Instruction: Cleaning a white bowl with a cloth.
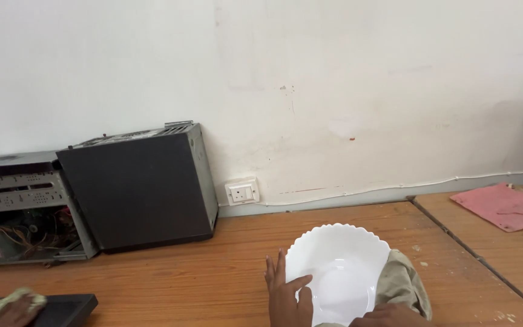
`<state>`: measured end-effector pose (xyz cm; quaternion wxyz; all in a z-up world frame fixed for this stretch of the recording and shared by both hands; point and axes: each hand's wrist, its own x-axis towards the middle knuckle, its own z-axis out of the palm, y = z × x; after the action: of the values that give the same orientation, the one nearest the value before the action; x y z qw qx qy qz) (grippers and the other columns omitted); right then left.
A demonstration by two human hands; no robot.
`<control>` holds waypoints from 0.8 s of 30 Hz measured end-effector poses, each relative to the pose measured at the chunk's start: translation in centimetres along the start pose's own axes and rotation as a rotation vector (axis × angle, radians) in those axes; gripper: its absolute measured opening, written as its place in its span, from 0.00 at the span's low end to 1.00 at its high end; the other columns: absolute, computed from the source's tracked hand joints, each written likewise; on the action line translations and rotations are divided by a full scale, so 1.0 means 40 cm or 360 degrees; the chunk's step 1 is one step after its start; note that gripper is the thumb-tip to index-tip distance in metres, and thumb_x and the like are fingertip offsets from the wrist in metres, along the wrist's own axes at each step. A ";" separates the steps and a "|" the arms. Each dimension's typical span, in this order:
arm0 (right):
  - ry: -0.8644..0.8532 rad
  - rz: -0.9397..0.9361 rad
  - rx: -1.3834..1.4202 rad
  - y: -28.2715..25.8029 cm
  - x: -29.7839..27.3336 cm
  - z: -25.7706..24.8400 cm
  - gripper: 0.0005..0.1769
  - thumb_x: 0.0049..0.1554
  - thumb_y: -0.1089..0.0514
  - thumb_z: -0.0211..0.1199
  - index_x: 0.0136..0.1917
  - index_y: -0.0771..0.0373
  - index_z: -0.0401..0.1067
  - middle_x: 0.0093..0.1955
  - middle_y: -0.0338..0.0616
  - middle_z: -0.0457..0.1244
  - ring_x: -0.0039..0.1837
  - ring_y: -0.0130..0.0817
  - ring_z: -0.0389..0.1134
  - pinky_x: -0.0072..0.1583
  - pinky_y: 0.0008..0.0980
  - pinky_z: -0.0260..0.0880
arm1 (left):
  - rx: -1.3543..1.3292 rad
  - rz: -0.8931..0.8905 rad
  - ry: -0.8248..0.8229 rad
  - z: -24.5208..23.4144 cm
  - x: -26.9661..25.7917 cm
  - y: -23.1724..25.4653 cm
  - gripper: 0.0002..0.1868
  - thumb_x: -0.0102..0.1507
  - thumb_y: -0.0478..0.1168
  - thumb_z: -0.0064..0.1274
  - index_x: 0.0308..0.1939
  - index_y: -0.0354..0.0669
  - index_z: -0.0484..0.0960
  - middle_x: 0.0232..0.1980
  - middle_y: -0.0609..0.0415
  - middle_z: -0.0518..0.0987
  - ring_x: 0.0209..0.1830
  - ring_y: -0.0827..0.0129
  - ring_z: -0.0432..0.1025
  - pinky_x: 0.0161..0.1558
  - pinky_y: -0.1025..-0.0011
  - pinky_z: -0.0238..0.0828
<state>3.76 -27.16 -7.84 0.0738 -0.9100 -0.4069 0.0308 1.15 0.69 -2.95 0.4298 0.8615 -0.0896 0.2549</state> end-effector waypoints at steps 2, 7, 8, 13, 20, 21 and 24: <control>-0.0015 -0.0001 0.0049 0.004 0.011 -0.013 0.18 0.66 0.46 0.54 0.65 0.54 0.71 0.53 0.36 0.70 0.61 0.32 0.72 0.66 0.31 0.68 | -0.0049 0.0054 0.0030 0.000 0.009 -0.016 0.21 0.53 0.36 0.48 0.43 0.48 0.95 0.83 0.43 0.52 0.83 0.44 0.30 0.77 0.45 0.24; 0.0547 -0.0208 -0.0201 0.174 -0.032 0.034 0.19 0.58 0.50 0.63 0.60 0.60 0.77 0.64 0.43 0.68 0.71 0.42 0.64 0.69 0.42 0.62 | 0.0214 0.0647 -0.0144 0.018 0.018 -0.045 0.08 0.57 0.40 0.55 0.29 0.46 0.90 0.56 0.39 0.67 0.62 0.43 0.51 0.64 0.47 0.42; 0.0547 -0.0211 -0.0199 0.199 -0.050 0.033 0.19 0.58 0.50 0.63 0.60 0.60 0.77 0.64 0.43 0.68 0.71 0.42 0.64 0.69 0.42 0.62 | 0.0216 0.0644 -0.0143 0.028 0.018 -0.064 0.08 0.57 0.40 0.55 0.29 0.46 0.90 0.56 0.39 0.67 0.62 0.43 0.51 0.64 0.47 0.42; 0.0472 0.0033 0.0140 0.213 -0.154 -0.061 0.29 0.56 0.50 0.66 0.70 0.58 0.76 0.74 0.44 0.61 0.74 0.41 0.56 0.75 0.40 0.55 | 0.0378 0.1642 -0.0418 0.041 0.019 -0.132 0.08 0.61 0.45 0.57 0.28 0.52 0.81 0.24 0.62 0.74 0.25 0.66 0.75 0.31 0.66 0.70; 0.0789 0.0158 -0.0382 0.031 -0.142 -0.149 0.51 0.48 0.32 0.76 0.70 0.68 0.64 0.75 0.57 0.57 0.79 0.64 0.47 0.73 0.56 0.46 | 0.0413 0.1720 -0.0204 0.022 -0.030 -0.023 0.09 0.59 0.44 0.58 0.26 0.52 0.76 0.25 0.64 0.71 0.24 0.74 0.74 0.26 0.72 0.65; 0.0814 0.0143 -0.0351 0.014 -0.137 -0.145 0.46 0.46 0.36 0.74 0.69 0.64 0.66 0.73 0.53 0.59 0.78 0.57 0.51 0.75 0.52 0.47 | 0.0418 0.1678 -0.0181 0.020 -0.035 -0.014 0.09 0.57 0.44 0.58 0.25 0.52 0.74 0.23 0.64 0.70 0.22 0.74 0.73 0.24 0.72 0.64; 0.0890 0.0119 -0.0093 0.048 -0.098 -0.035 0.24 0.49 0.47 0.68 0.57 0.55 0.72 0.60 0.42 0.66 0.71 0.40 0.62 0.79 0.50 0.43 | 0.0441 0.1651 -0.0141 0.024 -0.041 -0.015 0.09 0.56 0.44 0.58 0.25 0.52 0.74 0.23 0.65 0.71 0.22 0.75 0.73 0.23 0.73 0.64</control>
<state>2.73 -31.51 -6.76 0.1557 -0.8992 -0.3377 -0.2304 0.31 0.18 -4.69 0.1256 0.7628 -0.4869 0.4065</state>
